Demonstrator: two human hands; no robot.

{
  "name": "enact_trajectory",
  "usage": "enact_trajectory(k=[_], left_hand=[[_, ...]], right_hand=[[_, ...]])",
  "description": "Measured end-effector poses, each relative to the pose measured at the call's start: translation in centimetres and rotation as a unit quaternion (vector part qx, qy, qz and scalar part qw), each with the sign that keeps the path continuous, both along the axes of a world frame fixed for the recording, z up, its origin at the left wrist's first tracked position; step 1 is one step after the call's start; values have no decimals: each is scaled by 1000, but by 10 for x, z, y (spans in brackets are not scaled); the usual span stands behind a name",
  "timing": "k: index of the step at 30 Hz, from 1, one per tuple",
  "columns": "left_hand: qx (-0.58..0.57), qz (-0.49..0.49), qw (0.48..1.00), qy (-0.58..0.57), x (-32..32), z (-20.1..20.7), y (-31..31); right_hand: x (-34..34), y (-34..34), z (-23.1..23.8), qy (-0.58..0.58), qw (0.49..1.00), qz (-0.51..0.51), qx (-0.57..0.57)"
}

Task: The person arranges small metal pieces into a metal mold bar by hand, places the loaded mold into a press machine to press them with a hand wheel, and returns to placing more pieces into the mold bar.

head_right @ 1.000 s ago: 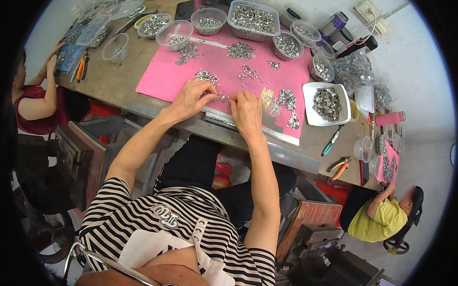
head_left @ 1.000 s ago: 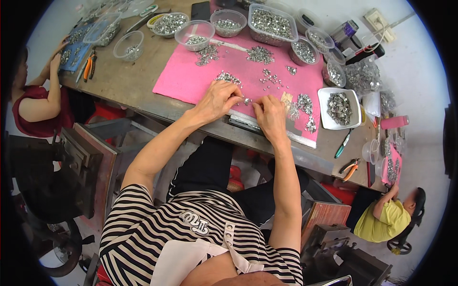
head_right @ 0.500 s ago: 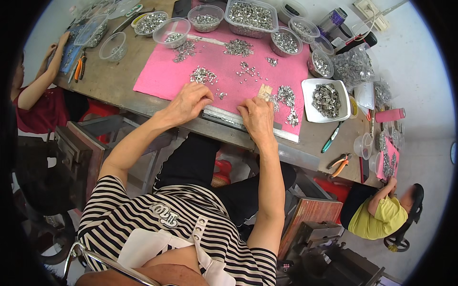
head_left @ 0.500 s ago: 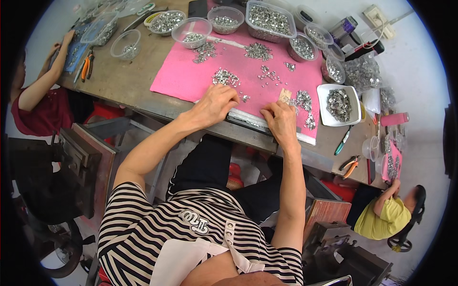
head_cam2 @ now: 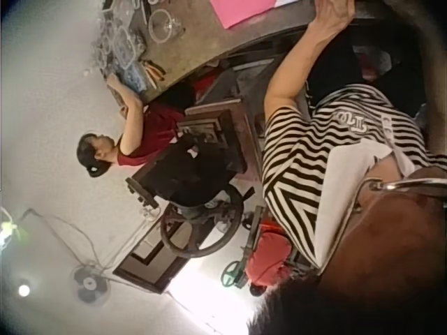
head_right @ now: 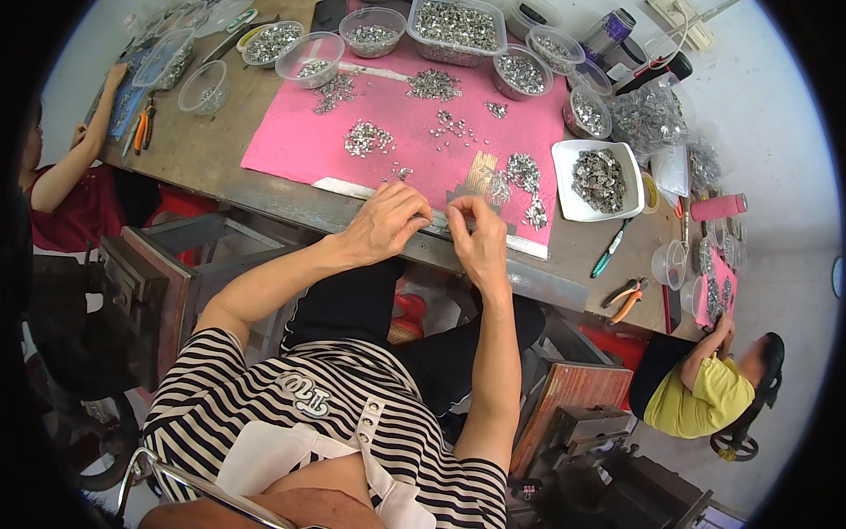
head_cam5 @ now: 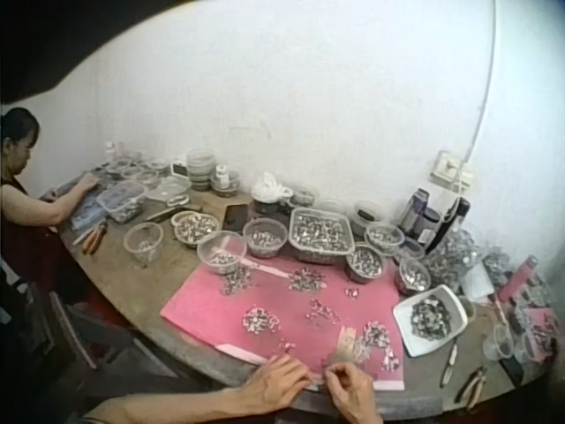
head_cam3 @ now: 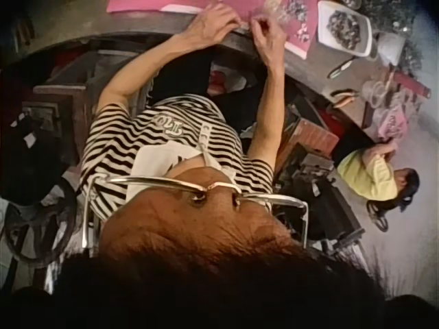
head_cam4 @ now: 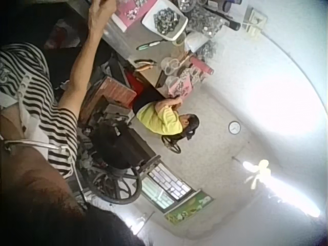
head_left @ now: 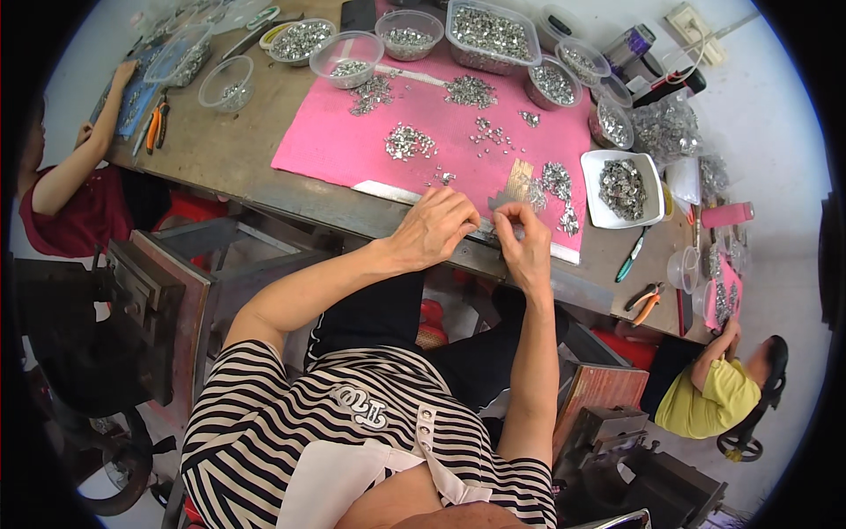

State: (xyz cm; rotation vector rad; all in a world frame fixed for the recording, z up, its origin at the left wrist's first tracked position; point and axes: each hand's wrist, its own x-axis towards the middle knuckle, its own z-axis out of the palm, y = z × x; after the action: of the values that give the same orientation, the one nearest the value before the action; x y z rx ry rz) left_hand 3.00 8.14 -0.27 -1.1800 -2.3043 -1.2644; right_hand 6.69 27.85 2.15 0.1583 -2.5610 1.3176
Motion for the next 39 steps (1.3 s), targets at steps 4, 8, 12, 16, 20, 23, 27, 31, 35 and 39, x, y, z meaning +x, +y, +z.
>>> enact_trajectory(k=[4,8,12,16,20,23,27,31,35,39], left_hand=[[-3,6,999,40,1,-1,2],[-15,20,995,93,3,-4,4],[-10,32,990,138,5,-5,-3],[3,44,988,145,8,-3,-10],[45,124,991,15,-3,-3,-36],[19,177,984,7,-20,2,-50],[-59,166,984,-9,-37,4,-60],[-90,136,987,5,-47,4,-59],[-130,120,984,-1,-54,4,-57],[-122,137,982,55,-56,-7,-52]], right_hand=[[21,-5,-11,-21,998,-33,-48],[25,-11,-16,43,997,-25,-56],[27,-17,-16,52,997,-32,-48],[26,-19,-18,84,996,-24,0],[24,-23,-20,116,992,-21,46],[25,-24,-19,135,987,-23,83],[26,-23,-12,175,969,0,173],[27,-15,-2,145,975,30,163],[2,-10,10,83,991,7,103],[-39,-30,0,39,996,45,70]])
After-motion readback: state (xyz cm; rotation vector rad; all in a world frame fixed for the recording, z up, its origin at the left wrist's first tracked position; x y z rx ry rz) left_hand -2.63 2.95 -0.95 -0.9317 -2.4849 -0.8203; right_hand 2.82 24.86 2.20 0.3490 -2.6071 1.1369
